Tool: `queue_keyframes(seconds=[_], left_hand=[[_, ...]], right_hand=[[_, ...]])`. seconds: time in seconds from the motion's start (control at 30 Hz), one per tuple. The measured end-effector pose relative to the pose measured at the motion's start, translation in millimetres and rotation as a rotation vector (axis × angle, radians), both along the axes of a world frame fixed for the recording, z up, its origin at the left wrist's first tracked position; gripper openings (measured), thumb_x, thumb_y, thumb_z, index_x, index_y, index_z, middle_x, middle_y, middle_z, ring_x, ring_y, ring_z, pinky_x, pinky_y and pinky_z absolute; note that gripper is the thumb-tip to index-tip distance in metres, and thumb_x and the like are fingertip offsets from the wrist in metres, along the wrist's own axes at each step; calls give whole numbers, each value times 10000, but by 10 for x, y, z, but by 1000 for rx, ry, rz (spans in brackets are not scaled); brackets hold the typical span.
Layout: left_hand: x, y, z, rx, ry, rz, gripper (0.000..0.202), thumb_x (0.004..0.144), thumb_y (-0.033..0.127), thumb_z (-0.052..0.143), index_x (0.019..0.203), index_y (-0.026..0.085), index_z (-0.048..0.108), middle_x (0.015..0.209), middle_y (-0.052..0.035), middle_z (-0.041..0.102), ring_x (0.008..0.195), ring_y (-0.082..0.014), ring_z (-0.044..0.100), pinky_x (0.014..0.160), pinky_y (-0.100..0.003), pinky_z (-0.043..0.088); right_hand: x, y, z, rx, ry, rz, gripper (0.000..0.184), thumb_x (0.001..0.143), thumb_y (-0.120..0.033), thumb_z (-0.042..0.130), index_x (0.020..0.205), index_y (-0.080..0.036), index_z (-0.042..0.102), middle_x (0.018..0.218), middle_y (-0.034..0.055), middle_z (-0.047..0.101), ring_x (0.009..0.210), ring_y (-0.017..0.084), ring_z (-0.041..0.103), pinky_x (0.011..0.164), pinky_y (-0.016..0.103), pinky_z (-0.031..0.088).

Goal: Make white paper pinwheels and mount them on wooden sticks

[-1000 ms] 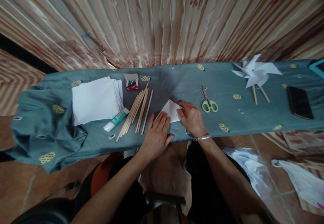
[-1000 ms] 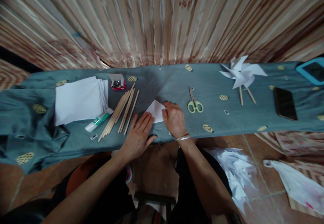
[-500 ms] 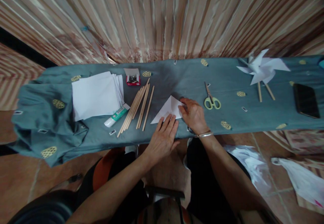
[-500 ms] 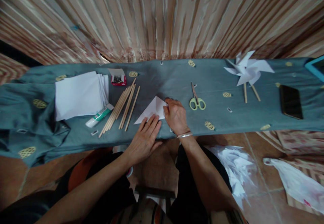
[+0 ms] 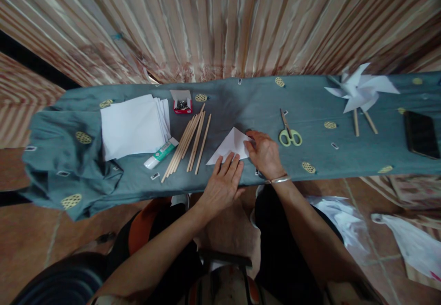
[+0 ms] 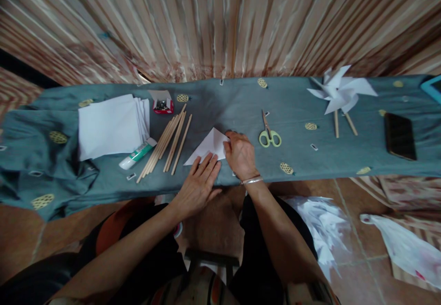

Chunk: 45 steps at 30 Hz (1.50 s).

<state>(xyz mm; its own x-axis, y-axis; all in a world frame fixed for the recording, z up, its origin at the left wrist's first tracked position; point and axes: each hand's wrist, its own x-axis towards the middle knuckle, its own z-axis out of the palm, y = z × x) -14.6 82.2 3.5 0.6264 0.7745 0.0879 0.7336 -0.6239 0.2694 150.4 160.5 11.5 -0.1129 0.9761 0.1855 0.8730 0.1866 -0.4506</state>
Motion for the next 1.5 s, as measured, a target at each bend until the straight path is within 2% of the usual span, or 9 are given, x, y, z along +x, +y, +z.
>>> queue_keyframes(seconds=[0.2, 0.37, 0.57, 0.73, 0.9, 1.0, 1.13, 1.27, 1.5], left_hand=[[-44, -36, 31, -5, 61, 8, 646, 889, 398, 544, 1405, 54, 361, 1511, -216, 341, 1433, -358, 238, 1142, -624, 183], [-91, -69, 50, 0, 98, 30, 624, 894, 388, 536, 1409, 76, 373, 1518, -192, 341, 1436, -350, 235, 1144, -612, 183], [-75, -79, 32, 15, 102, 38, 640, 903, 405, 511, 1425, 70, 357, 1518, -190, 341, 1437, -356, 229, 1143, -619, 168], [-69, -83, 22, 28, 96, 47, 636, 905, 373, 504, 1441, 75, 335, 1520, -185, 338, 1442, -343, 221, 1150, -610, 158], [-92, -78, 20, 59, 83, 35, 595, 894, 321, 522, 1414, 71, 377, 1506, -190, 364, 1428, -349, 259, 1144, -599, 194], [-142, -80, -11, 95, 79, 40, 584, 881, 310, 543, 1394, 67, 406, 1489, -196, 392, 1418, -357, 280, 1144, -568, 235], [-268, -106, -88, 146, 47, 51, 580, 874, 297, 547, 1380, 49, 410, 1474, -213, 407, 1411, -355, 297, 1131, -519, 307], [-390, -168, -129, 166, 12, 58, 590, 881, 287, 533, 1386, 22, 383, 1471, -247, 389, 1410, -345, 304, 1121, -495, 341], [-465, -270, -93, 178, 53, 92, 574, 873, 287, 550, 1362, 16, 420, 1457, -251, 407, 1389, -356, 340, 1124, -498, 337]], right_hand=[[3, 8, -38, 30, -8, 11, 327, 880, -217, 464, 1122, -90, 643, 1076, 158, 701, 991, 293, 623, 911, 407, 472], [5, -17, -30, 49, -64, 20, 358, 914, -240, 429, 1173, -78, 614, 1116, 163, 682, 1020, 287, 597, 934, 407, 452], [-40, -245, -33, 183, -155, 1, 614, 925, -485, 426, 1389, -83, 420, 1454, 199, 422, 1339, 321, 355, 1082, 495, 281], [-97, -374, -150, 174, -163, -31, 613, 955, -466, 344, 1416, -64, 368, 1496, 223, 349, 1425, 304, 233, 1116, 500, 210], [128, -340, -202, 134, -170, -124, 585, 962, -451, 334, 1411, -79, 378, 1484, 232, 361, 1410, 312, 267, 1107, 515, 220], [353, -315, -205, 122, -172, -209, 592, 948, -443, 379, 1407, -68, 381, 1471, 245, 363, 1391, 332, 288, 1087, 511, 268], [568, -314, -218, 122, -179, -248, 537, 942, -374, 388, 1400, -95, 390, 1461, 237, 370, 1369, 340, 314, 1044, 521, 339], [638, -319, -238, 146, -187, -264, 498, 931, -320, 393, 1390, -129, 406, 1456, 220, 383, 1357, 340, 329, 1025, 538, 365], [638, -321, -223, 191, -127, -249, 444, 915, -218, 369, 1333, -131, 490, 1434, 202, 439, 1340, 326, 376, 1016, 530, 390]])
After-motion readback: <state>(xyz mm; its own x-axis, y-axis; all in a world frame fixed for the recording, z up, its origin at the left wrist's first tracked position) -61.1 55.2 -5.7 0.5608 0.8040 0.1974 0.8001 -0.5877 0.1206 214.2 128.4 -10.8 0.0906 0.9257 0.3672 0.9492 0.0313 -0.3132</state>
